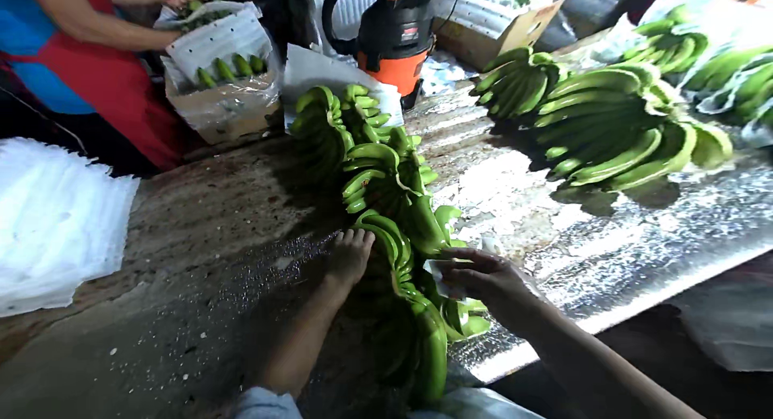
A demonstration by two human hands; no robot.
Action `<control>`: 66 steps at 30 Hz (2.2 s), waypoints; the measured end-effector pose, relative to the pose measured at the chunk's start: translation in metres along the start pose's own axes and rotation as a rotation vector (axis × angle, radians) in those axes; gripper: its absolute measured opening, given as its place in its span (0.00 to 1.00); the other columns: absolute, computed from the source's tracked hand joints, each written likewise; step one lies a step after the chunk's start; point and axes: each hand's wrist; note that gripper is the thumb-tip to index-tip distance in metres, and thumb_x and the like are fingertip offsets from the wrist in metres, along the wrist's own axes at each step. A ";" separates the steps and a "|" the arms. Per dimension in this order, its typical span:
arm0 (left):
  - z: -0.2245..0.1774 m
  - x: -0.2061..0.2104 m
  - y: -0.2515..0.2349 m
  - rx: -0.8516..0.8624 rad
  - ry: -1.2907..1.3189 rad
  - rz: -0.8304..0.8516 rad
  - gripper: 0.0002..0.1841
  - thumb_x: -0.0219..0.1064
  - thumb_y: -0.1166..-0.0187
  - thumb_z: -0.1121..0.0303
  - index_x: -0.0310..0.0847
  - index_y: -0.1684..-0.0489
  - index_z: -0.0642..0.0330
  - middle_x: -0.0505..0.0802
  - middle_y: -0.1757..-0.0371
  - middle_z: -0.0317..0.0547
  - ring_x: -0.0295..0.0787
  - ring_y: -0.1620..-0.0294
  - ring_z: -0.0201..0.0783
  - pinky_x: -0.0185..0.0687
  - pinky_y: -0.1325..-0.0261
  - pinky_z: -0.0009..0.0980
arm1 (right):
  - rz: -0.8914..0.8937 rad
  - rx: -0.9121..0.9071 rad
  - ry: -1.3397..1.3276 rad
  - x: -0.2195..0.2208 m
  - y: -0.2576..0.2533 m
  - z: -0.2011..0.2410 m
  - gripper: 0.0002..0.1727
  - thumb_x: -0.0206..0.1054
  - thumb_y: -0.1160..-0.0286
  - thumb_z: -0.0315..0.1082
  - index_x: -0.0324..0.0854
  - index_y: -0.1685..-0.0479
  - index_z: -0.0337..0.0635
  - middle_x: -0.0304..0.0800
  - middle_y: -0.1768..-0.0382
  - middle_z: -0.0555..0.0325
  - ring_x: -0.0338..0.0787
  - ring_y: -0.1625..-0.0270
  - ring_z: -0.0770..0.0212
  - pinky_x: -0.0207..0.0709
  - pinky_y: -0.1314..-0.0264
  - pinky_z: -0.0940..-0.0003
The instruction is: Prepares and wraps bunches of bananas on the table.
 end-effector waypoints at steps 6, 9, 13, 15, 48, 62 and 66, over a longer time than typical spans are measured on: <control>-0.079 -0.046 0.028 0.267 0.394 -0.299 0.08 0.75 0.27 0.65 0.96 0.56 0.55 0.98 0.53 0.43 0.94 0.45 0.43 0.74 0.26 0.54 | 0.131 0.043 0.065 0.012 0.011 -0.003 0.18 0.61 0.23 0.22 0.82 0.35 0.35 0.93 0.55 0.59 0.93 0.59 0.68 0.90 0.54 0.71; -0.089 -0.045 0.033 0.257 0.296 -0.317 0.04 0.76 0.31 0.68 0.95 0.64 0.54 0.97 0.59 0.41 0.95 0.52 0.42 0.73 0.26 0.57 | 0.171 0.068 0.059 0.015 0.016 -0.002 0.17 0.60 0.22 0.24 0.84 0.37 0.37 0.93 0.54 0.59 0.93 0.56 0.68 0.89 0.50 0.71; -0.088 -0.036 0.040 0.276 0.298 -0.416 0.03 0.72 0.28 0.70 0.92 0.69 0.54 0.97 0.59 0.41 0.95 0.51 0.40 0.74 0.25 0.54 | 0.189 0.103 -0.013 0.014 0.019 -0.005 0.20 0.57 0.23 0.23 0.82 0.33 0.35 0.92 0.49 0.55 0.93 0.51 0.64 0.89 0.45 0.67; -0.085 -0.033 0.045 0.334 0.305 -0.453 0.04 0.71 0.25 0.70 0.92 0.67 0.52 0.96 0.54 0.43 0.93 0.44 0.42 0.72 0.23 0.53 | 0.169 0.098 -0.077 0.015 0.019 -0.006 0.20 0.55 0.21 0.26 0.82 0.33 0.35 0.93 0.51 0.55 0.93 0.54 0.64 0.89 0.47 0.67; -0.117 -0.026 0.057 0.225 0.250 -0.366 0.06 0.70 0.28 0.73 0.94 0.65 0.52 0.97 0.56 0.41 0.94 0.49 0.42 0.78 0.30 0.49 | 0.008 -0.060 0.155 0.013 0.012 -0.023 0.11 0.63 0.23 0.22 0.85 0.46 0.33 0.92 0.59 0.57 0.92 0.64 0.69 0.89 0.59 0.73; -0.121 -0.001 0.097 -0.031 0.385 -0.449 0.06 0.70 0.23 0.72 0.93 0.59 0.60 0.97 0.48 0.47 0.93 0.41 0.43 0.82 0.26 0.39 | -0.057 -0.022 0.054 0.029 0.023 -0.059 0.15 0.65 0.28 0.22 0.82 0.42 0.30 0.92 0.62 0.56 0.91 0.67 0.68 0.90 0.61 0.71; -0.119 0.003 0.105 -0.124 0.514 -0.428 0.05 0.72 0.30 0.77 0.93 0.61 0.65 0.96 0.49 0.51 0.93 0.41 0.46 0.83 0.29 0.38 | -0.018 -0.044 0.085 0.036 0.028 -0.064 0.16 0.66 0.29 0.23 0.82 0.42 0.31 0.94 0.57 0.55 0.93 0.63 0.67 0.90 0.57 0.71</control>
Point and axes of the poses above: each hand's wrist, its own y-axis away from the middle knuckle, its own x-axis out of the palm, z = x × y
